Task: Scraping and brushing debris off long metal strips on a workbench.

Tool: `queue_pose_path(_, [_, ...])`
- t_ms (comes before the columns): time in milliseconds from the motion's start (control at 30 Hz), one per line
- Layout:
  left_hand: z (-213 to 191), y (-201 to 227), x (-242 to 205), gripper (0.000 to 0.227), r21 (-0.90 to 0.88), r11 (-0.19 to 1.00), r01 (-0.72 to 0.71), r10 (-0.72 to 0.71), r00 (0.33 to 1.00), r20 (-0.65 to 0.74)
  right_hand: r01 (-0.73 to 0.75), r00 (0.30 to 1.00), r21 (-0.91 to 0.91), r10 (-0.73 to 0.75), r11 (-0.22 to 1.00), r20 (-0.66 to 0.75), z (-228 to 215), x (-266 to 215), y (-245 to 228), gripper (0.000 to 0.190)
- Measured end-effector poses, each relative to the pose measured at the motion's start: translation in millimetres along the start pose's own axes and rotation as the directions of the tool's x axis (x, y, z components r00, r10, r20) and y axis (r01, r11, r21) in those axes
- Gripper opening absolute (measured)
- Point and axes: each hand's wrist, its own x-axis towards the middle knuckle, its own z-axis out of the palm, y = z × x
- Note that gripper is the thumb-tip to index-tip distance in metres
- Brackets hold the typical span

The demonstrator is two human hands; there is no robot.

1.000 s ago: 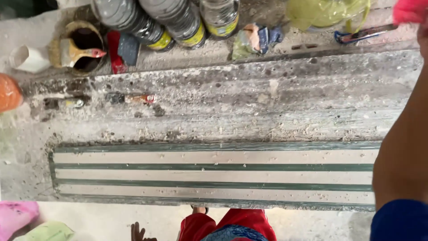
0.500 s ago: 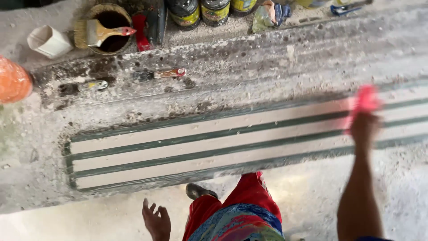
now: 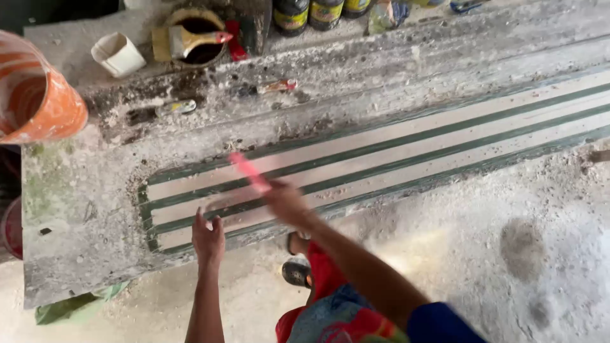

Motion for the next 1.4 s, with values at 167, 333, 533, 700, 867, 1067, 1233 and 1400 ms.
queue_pose_path(167, [-79.8,-18.9,-16.0,0.053,-0.005,1.000,-0.011,0.011,1.000,0.016,-0.487,0.759,0.500,0.630,0.716,-0.163,-161.2,-59.2,230.3,0.034])
queue_pose_path(333, [-93.9,-93.1,-0.5,0.051,0.139,0.985,0.103,-0.091,0.992,-0.090,-0.620,0.710,-0.646,0.670,0.446,-0.218,-165.9,-139.5,278.1,0.025])
queue_pose_path(533, [-91.4,-113.7,51.5,0.026,0.113,0.993,-0.037,0.041,0.998,-0.036,-0.459,0.750,-0.234,0.515,0.857,0.416,24.4,-82.5,-54.1,0.033])
queue_pose_path(700, [-101.7,-158.6,73.4,0.032,0.066,0.943,-0.327,0.320,0.943,0.097,0.126,0.782,0.082,-0.150,0.989,0.605,78.0,27.6,-233.4,0.055])
queue_pose_path(867, [-114.6,-196.9,89.6,0.038,-0.507,0.712,0.486,-0.337,0.870,0.360,-0.609,0.576,0.076,0.374,0.789,0.727,76.5,48.1,-217.9,0.055])
queue_pose_path(1067, [-131.6,-201.0,118.1,0.035,-0.263,0.861,0.434,-0.263,0.825,0.500,-0.698,0.710,-0.452,0.619,0.556,-0.335,44.3,24.9,-12.5,0.053])
queue_pose_path(1233, [-168.7,-191.8,131.9,0.039,-0.311,0.804,0.508,-0.139,0.668,0.731,-0.302,0.894,-0.881,0.428,0.365,-0.129,217.4,20.7,-151.3,0.062])
queue_pose_path(1400, [-145.2,-222.4,156.6,0.030,-0.450,0.587,0.673,-0.034,0.576,0.817,-0.071,0.994,-0.535,0.017,0.842,-0.105,252.5,71.3,-335.0,0.060])
